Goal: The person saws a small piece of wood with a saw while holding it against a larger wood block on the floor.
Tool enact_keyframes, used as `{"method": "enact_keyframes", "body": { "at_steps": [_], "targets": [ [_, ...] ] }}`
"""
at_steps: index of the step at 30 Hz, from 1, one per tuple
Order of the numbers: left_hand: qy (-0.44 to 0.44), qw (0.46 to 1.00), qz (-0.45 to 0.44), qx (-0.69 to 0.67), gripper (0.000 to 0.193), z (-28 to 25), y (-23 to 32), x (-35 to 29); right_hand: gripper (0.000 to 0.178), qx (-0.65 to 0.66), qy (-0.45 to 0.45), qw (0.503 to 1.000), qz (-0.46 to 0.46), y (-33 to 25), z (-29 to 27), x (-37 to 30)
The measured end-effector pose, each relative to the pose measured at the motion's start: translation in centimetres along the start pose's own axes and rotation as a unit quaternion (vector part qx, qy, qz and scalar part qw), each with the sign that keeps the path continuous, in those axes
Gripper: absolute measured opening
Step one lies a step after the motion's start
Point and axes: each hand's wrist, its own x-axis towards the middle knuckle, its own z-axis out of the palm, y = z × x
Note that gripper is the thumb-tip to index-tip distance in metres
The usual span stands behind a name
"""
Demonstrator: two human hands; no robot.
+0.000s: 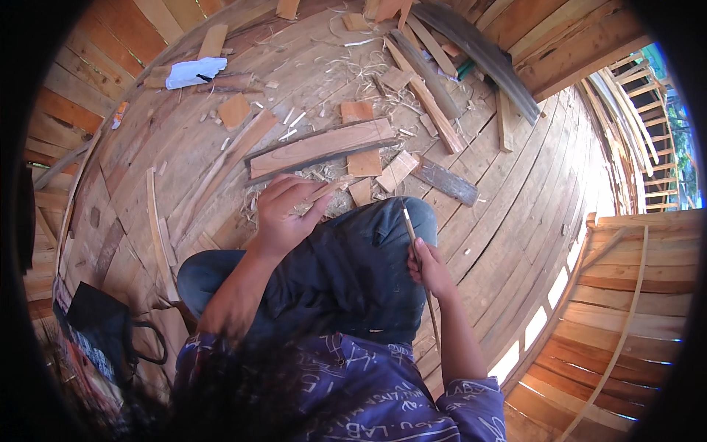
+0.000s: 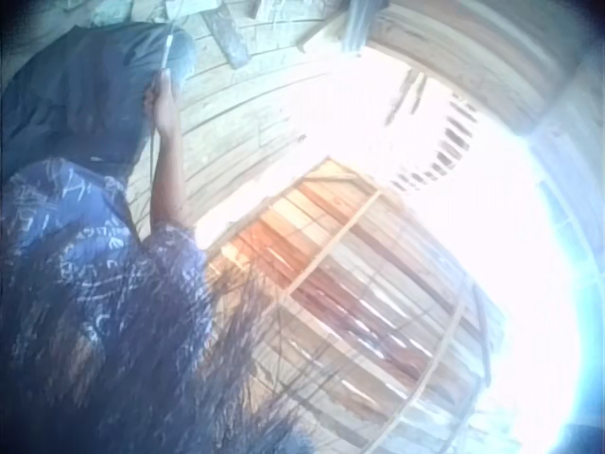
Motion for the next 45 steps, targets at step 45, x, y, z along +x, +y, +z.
{"method": "enact_keyframes", "body": {
  "at_steps": [45],
  "targets": [
    [-0.045, 0.981, -0.163, 0.092, 0.018, 23.1, -19.2, 1.7, 0.022, -0.468, 0.138, 0.847, -0.210, -6.9, -3.5, 21.9]
  ]
}}
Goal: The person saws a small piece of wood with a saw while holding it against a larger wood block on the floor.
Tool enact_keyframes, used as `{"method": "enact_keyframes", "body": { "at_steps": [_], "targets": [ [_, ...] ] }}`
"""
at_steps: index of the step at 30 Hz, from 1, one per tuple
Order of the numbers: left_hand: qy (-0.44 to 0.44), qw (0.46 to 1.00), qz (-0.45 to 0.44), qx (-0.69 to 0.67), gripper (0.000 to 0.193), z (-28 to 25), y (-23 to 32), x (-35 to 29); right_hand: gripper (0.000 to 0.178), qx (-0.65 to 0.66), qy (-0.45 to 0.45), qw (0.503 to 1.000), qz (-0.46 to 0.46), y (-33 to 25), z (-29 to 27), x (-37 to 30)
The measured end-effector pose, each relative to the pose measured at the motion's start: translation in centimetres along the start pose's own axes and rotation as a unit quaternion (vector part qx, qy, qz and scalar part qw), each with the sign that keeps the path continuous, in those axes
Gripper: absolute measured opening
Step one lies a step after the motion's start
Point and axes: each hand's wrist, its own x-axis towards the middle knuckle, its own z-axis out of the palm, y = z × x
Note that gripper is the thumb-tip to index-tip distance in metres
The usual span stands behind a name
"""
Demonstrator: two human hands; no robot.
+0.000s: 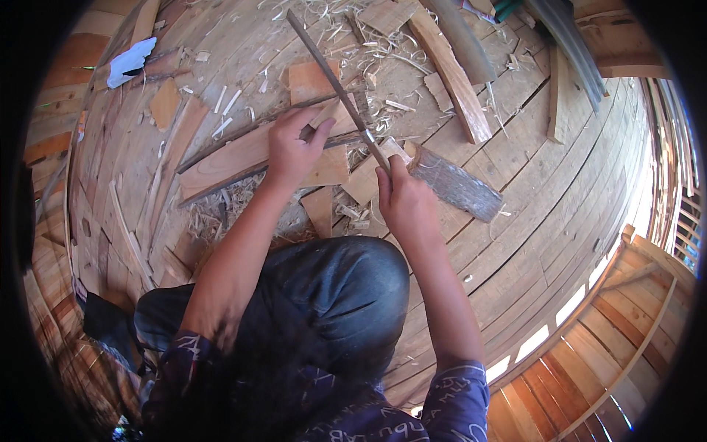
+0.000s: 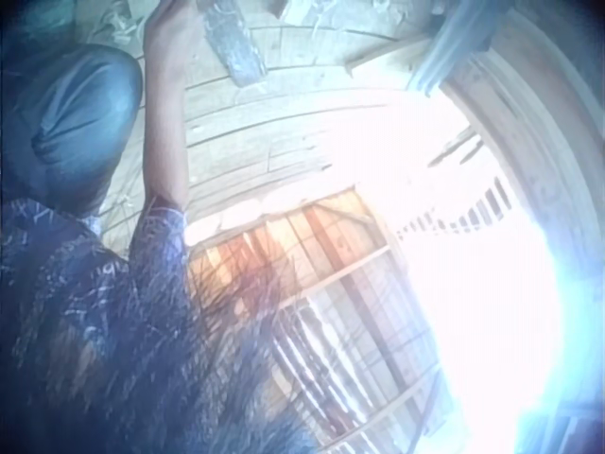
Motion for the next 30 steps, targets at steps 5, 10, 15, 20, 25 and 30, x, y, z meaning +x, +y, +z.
{"method": "enact_keyframes", "body": {
  "at_steps": [5, 10, 15, 20, 25, 30],
  "targets": [
    [0.013, 0.998, 0.054, 0.032, 0.013, 0.0, 0.3, -0.1, 0.023, -0.102, -0.037, 0.994, 0.004, -1.9, -3.4, -0.8],
    [0.001, 0.995, 0.083, 0.059, 0.012, 0.0, 0.5, -0.5, 0.023, -0.138, -0.062, 0.988, 0.011, -2.9, -5.3, -1.3],
    [0.016, 0.993, 0.100, 0.058, 0.011, 0.2, 0.2, -0.6, 0.023, -0.132, -0.090, 0.986, 0.055, -3.8, -6.0, -1.4],
    [0.037, 0.991, 0.120, 0.035, 0.011, -0.7, 0.9, 0.2, 0.023, -0.129, -0.073, 0.988, 0.044, -4.2, -6.4, -1.7],
    [0.044, 0.992, 0.110, 0.054, 0.011, -1.4, 0.8, 0.2, 0.024, -0.135, -0.074, 0.987, 0.035, -4.8, -6.0, -1.5],
    [0.026, 0.997, 0.047, 0.051, 0.011, -0.7, 0.2, -1.6, 0.023, -0.161, -0.103, 0.982, 0.000, -3.7, -4.8, -1.3]
  ]
}}
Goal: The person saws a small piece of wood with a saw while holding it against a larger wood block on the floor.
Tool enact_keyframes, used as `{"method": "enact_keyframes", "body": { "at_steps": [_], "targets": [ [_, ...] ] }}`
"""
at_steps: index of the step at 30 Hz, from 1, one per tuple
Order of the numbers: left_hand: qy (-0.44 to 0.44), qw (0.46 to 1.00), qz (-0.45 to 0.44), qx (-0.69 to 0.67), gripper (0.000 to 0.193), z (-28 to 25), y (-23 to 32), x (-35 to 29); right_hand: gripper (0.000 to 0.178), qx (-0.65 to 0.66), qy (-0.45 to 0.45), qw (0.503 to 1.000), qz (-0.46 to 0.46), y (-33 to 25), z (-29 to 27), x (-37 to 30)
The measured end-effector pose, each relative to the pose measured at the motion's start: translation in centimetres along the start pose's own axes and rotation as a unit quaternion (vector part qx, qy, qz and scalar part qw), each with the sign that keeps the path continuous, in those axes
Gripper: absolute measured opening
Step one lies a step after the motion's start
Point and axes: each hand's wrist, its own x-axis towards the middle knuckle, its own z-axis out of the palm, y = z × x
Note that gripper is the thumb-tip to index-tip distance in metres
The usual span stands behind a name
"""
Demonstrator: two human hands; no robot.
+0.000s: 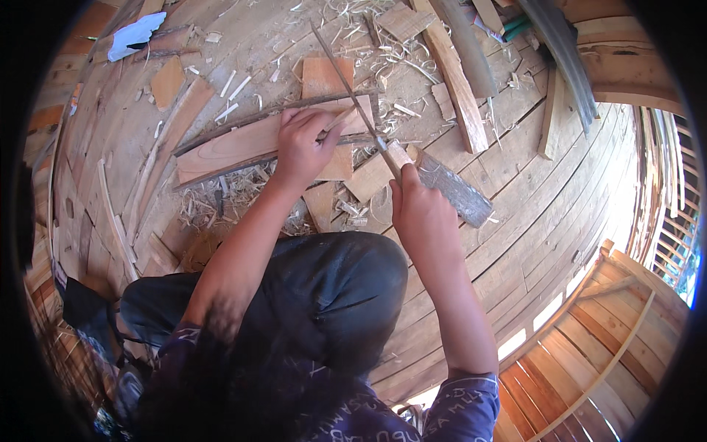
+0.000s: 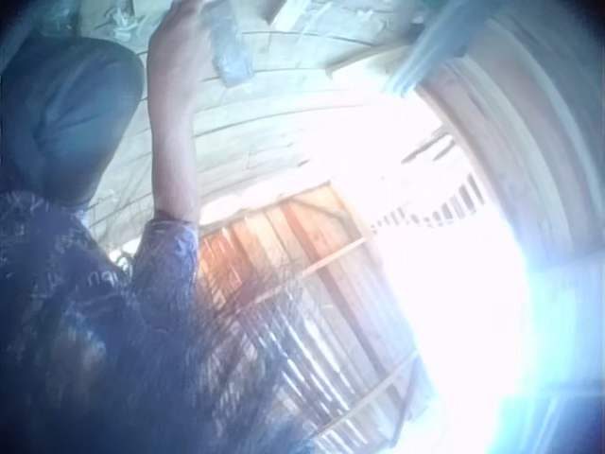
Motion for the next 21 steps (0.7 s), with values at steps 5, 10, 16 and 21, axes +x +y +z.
{"method": "enact_keyframes", "body": {
  "at_steps": [5, 10, 16, 21],
  "targets": [
    [0.018, 0.999, 0.024, -0.010, 0.012, 0.0, 0.1, 1.3, 0.024, 0.005, 0.026, 1.000, -0.001, 0.1, -0.4, 0.5],
    [0.055, 0.997, 0.046, 0.004, 0.012, -1.5, 0.9, 1.7, 0.026, 0.022, 0.042, 0.999, 0.011, -1.1, -1.7, -0.8],
    [-0.007, 1.000, 0.000, -0.013, 0.013, 0.2, -0.5, -0.5, 0.027, 0.008, -0.020, 0.999, 0.029, -1.0, -0.9, 0.2],
    [0.008, 1.000, 0.014, -0.001, 0.012, 0.0, -0.1, 0.0, 0.034, -0.003, 0.006, 0.999, 0.032, -0.8, -1.0, 0.4]
  ]
}}
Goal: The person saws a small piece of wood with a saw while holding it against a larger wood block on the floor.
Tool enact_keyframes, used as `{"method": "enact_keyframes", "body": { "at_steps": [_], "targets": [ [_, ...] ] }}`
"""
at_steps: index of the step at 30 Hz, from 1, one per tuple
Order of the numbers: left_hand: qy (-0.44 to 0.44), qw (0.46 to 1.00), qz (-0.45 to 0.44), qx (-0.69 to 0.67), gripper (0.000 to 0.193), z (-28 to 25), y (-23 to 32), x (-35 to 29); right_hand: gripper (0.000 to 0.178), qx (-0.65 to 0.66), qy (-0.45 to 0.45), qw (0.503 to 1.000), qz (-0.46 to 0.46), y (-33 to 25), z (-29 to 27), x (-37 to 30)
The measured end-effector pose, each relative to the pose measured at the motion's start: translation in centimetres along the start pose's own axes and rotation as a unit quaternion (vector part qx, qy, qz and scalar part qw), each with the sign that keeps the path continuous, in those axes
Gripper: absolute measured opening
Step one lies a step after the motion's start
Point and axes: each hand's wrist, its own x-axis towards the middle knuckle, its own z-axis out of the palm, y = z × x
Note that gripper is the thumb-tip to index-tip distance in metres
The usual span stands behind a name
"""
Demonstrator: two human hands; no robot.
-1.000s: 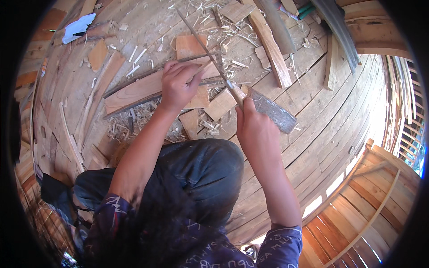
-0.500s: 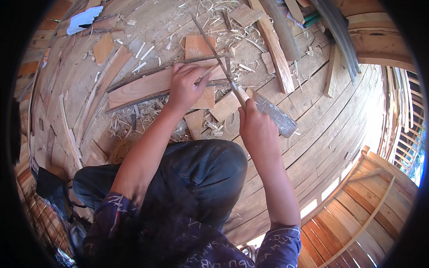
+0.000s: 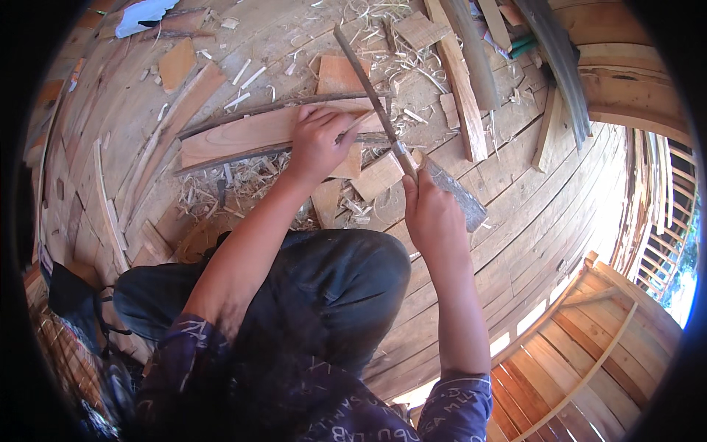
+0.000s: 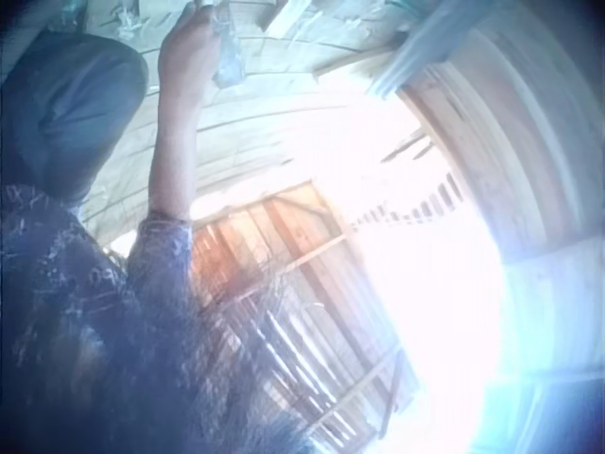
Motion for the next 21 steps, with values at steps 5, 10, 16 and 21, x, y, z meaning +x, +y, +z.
{"method": "enact_keyframes", "body": {
  "at_steps": [5, 10, 16, 21],
  "targets": [
    [0.024, 1.000, 0.019, -0.004, 0.011, -0.5, 0.2, 0.8, 0.035, -0.012, 0.029, 1.000, 0.000, -0.9, -2.0, -0.3],
    [0.068, 0.997, 0.023, 0.004, 0.009, -2.4, 0.9, 2.5, 0.039, 0.063, 0.037, 0.997, 0.020, -3.0, -4.1, -1.3],
    [0.000, 1.000, -0.006, -0.003, 0.008, 0.1, -1.0, -0.1, 0.037, 0.013, -0.011, 1.000, -0.004, -0.6, -1.1, 1.0],
    [-0.014, 0.999, -0.031, 0.001, 0.009, -0.3, -0.6, 0.1, 0.041, -0.023, 0.011, 1.000, 0.011, -1.6, -1.0, 0.6]
  ]
}}
